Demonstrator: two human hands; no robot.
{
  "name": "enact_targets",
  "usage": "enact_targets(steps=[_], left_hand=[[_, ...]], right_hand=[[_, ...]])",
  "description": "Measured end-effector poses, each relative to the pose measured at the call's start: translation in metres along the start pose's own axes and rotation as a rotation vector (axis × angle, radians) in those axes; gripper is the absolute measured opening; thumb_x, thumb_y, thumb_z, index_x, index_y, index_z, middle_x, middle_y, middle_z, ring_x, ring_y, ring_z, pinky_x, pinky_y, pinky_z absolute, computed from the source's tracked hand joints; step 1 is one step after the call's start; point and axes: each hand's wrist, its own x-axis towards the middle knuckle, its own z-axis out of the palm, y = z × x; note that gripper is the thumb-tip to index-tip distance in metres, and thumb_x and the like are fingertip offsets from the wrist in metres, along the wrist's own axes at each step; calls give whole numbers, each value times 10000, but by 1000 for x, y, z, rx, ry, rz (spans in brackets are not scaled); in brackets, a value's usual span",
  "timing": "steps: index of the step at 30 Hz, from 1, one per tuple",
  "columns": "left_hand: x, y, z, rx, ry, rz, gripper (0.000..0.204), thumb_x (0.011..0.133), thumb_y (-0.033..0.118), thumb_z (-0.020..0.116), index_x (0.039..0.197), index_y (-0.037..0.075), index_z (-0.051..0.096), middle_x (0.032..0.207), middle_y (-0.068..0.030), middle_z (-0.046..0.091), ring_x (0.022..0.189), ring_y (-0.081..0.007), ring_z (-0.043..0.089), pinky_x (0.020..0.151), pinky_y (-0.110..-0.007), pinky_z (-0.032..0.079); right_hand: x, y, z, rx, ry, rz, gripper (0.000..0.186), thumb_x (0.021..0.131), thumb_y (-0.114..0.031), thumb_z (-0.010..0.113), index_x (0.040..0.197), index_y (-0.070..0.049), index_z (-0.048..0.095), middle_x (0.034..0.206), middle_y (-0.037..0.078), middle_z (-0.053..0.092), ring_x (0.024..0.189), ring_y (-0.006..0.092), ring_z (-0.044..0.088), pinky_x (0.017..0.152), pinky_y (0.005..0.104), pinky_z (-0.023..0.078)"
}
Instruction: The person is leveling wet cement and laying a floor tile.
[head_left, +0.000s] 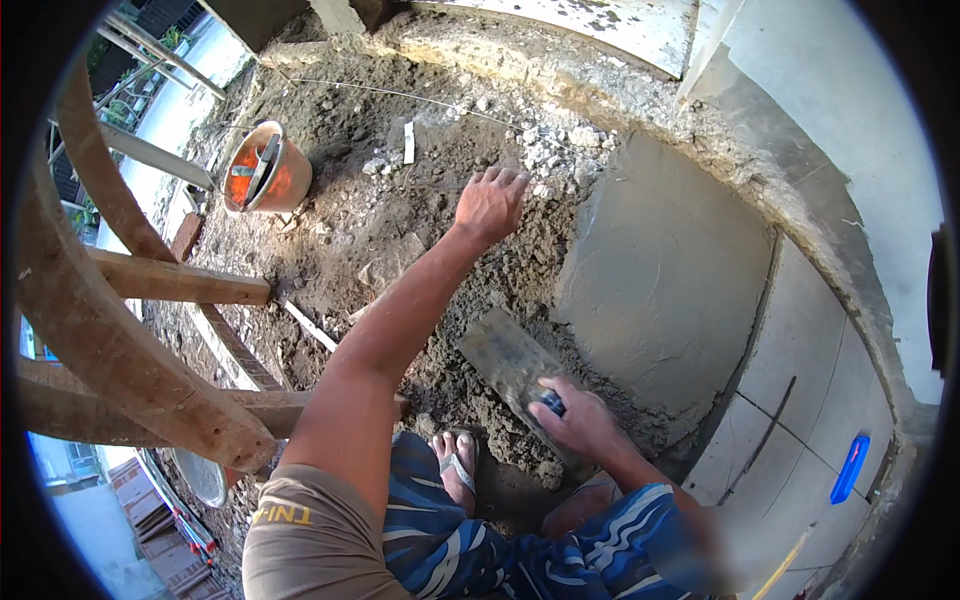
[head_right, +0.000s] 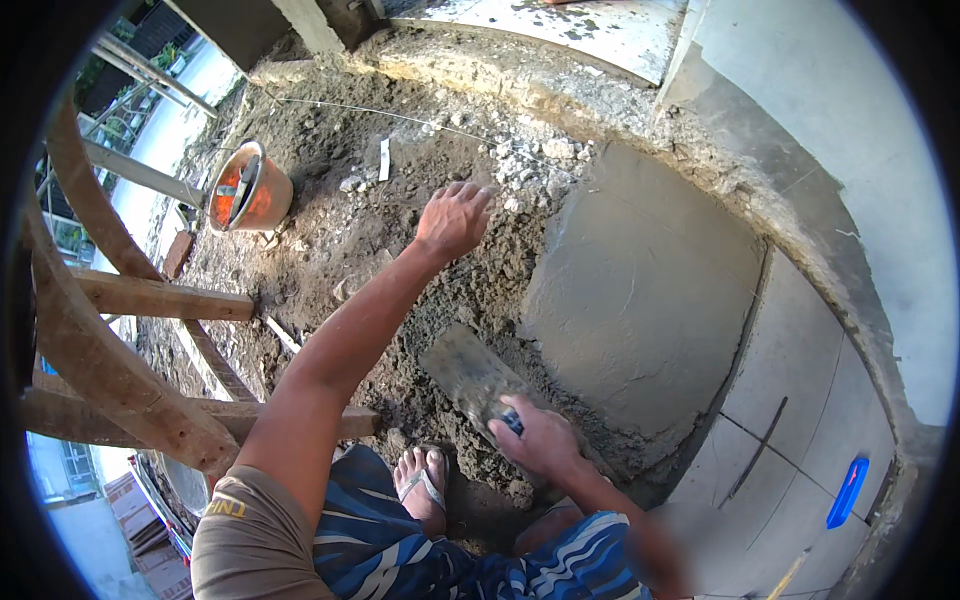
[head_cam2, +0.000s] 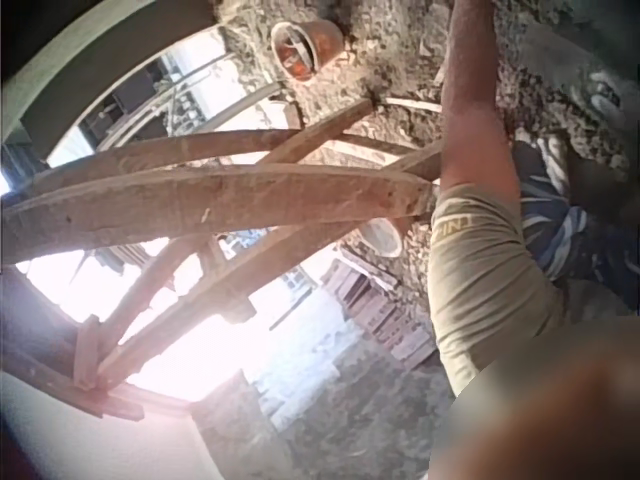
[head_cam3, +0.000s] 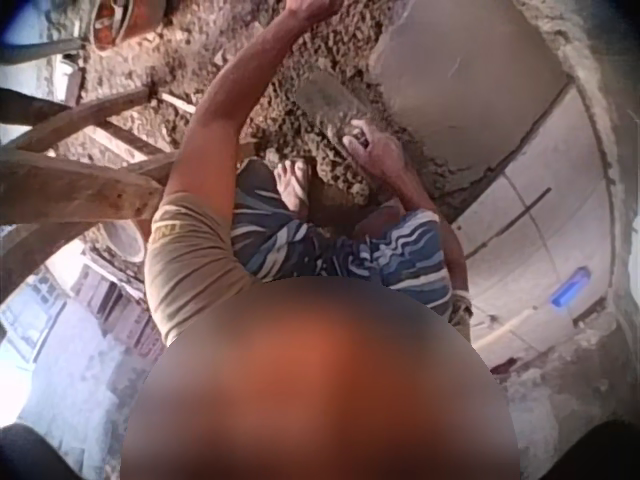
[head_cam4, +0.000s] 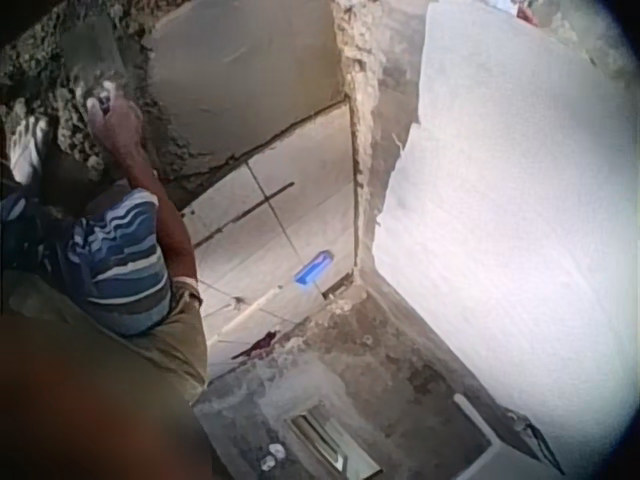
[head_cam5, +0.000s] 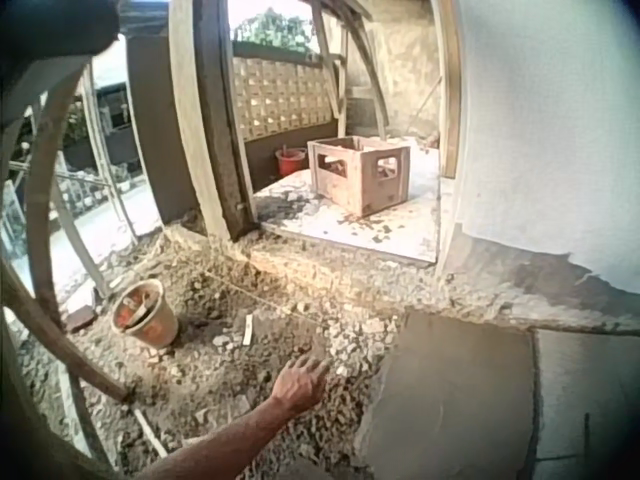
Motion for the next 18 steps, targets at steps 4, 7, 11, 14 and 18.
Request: enact_targets(steps=[4,7,11,14,18], left_hand=[[2,8,-7,-22,-89,-69,429,906,281,604,1301,117,568,1214,-132,631,1170,-344,581,989,-460,481],[6,24,-14,-166,-76,-87,413,885,252,610,1268,100,589,1203,-155,643,1135,-353,600,967,-462,499],[19,63,-18,-155,-99,-7,448,875,237,631,1295,92,575,1246,-149,624,1172,-356,575,960,-485,489],[28,100,-24,-127,-215,154,538,880,249,627,1384,101,512,1269,-130,596,1183,-362,552,978,-500,463],[-3,151,-50,-348,-720,57,508,925,312,611,1379,105,516,1295,-199,598,1184,-373,572,1007,-492,452]], right_hand=[[25,-34,-14,-214,147,-282,645,940,-498,577,1392,-43,513,1220,282,629,1096,439,636,953,511,494],[35,-54,-50,-216,460,-393,612,964,-455,567,1395,-24,507,1340,272,563,1204,444,568,1027,524,445],[62,-95,-79,-76,631,-910,627,952,-459,598,1401,-35,492,1289,253,589,1211,430,562,1038,520,438],[91,-135,-94,-132,239,-878,724,1007,-602,382,1495,-70,426,1307,244,607,1242,435,556,1131,573,327],[96,-152,-165,-313,107,-99,746,1012,-621,332,1454,-38,479,1194,264,659,1146,453,611,1147,586,291]])
